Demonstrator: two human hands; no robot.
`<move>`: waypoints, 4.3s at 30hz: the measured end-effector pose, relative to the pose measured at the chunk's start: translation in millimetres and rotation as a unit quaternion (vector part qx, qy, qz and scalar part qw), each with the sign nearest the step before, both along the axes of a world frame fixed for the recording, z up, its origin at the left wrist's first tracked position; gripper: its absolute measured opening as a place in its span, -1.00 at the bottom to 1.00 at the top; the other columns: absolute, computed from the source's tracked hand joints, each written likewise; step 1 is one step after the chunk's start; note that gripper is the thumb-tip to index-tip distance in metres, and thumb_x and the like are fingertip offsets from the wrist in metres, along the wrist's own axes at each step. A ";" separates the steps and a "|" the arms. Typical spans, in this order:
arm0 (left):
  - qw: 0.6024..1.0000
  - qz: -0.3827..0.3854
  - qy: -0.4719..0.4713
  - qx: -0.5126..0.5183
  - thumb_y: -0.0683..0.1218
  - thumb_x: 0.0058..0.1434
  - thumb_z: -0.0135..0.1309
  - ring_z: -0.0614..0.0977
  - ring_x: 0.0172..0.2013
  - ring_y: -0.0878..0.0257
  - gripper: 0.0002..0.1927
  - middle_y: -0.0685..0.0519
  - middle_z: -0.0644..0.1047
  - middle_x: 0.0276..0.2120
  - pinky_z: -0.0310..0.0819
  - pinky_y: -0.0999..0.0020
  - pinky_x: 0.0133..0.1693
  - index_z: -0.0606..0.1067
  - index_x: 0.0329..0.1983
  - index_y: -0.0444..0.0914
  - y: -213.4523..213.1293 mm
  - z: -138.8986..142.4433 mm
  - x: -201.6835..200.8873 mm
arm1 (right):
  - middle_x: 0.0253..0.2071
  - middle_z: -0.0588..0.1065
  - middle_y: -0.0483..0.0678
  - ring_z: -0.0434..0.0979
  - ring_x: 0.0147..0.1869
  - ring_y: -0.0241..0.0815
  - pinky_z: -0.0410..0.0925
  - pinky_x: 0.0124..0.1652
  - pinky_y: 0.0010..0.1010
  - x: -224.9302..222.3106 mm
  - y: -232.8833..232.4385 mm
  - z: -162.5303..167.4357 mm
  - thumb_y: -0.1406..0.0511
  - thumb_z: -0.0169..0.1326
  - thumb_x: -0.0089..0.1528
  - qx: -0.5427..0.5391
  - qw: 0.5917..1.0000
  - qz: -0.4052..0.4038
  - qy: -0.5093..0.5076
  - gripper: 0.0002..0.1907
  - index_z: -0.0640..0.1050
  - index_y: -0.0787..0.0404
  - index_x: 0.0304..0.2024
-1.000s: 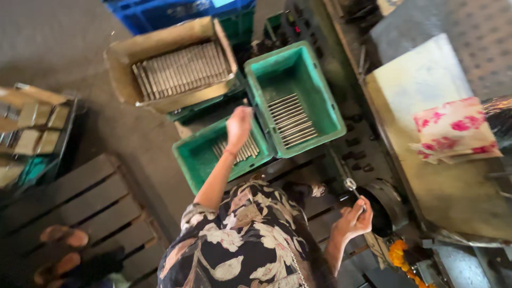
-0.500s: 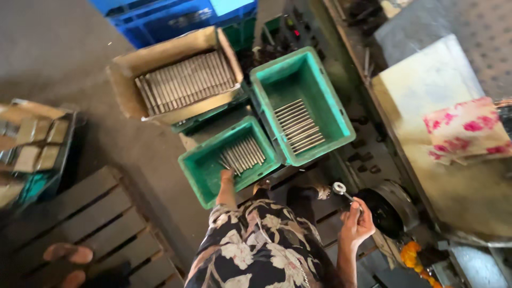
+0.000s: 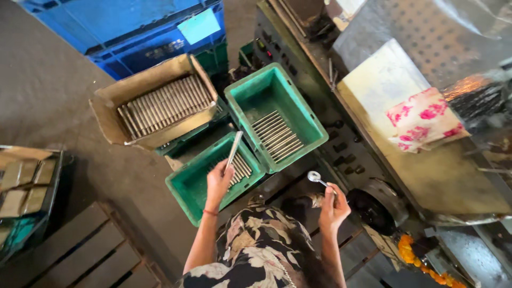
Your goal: The person repeatedly picks up metal rods from a green crate, inserts them into a grinding machine, and operates a lever to process them. After each cycle, the person removes the rod and places it back into the crate. The process is repeated for multiple rods.
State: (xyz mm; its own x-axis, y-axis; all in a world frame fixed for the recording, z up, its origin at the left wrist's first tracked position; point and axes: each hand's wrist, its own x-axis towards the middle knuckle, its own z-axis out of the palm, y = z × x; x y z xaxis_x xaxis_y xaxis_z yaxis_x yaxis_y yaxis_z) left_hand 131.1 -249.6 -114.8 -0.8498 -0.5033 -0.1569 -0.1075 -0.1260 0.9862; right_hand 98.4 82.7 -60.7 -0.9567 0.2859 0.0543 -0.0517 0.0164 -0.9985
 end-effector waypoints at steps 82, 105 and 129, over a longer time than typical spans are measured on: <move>0.771 -0.544 0.003 0.331 -0.03 0.31 0.19 0.19 -0.73 0.51 -0.83 0.25 0.29 -0.63 -0.06 0.52 -0.66 0.44 -0.22 -0.16 231.1 159.1 -107.2 | -0.61 0.35 -0.10 0.28 -0.51 -0.31 0.17 -0.44 -0.40 -33.7 116.0 143.8 0.13 0.03 0.39 0.208 0.872 0.438 0.070 -0.59 0.71 0.33 -0.26; 0.762 -0.561 -0.169 0.275 -0.04 0.33 0.19 0.22 -0.72 0.50 -0.83 0.28 0.27 -0.64 0.00 0.55 -0.67 0.42 -0.28 -0.11 325.5 129.8 -251.2 | -0.64 0.41 0.15 0.40 -0.54 0.17 0.26 -0.48 -0.09 -123.4 215.3 115.6 0.02 0.12 0.31 0.522 0.823 0.208 0.088 -0.40 0.50 0.34 -0.64; 0.923 -0.274 -0.107 0.246 -0.10 0.22 0.18 0.39 -0.61 0.28 -0.72 0.09 0.38 -0.50 0.28 0.27 -0.60 0.29 -0.17 -0.09 695.0 169.6 -600.0 | -0.13 0.56 0.47 0.52 0.00 0.58 0.37 0.01 0.27 -139.3 750.7 113.2 -0.10 -0.30 0.50 0.530 0.706 -0.339 -0.326 -0.28 0.67 0.32 -0.09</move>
State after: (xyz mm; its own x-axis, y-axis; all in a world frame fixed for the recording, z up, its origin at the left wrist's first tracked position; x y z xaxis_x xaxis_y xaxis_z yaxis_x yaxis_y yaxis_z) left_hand -468.9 445.4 54.7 -0.8791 0.1706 -0.4450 -0.4733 -0.4227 0.7729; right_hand -40.9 833.3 52.5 -0.5407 0.8188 0.1930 0.7911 0.5729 -0.2143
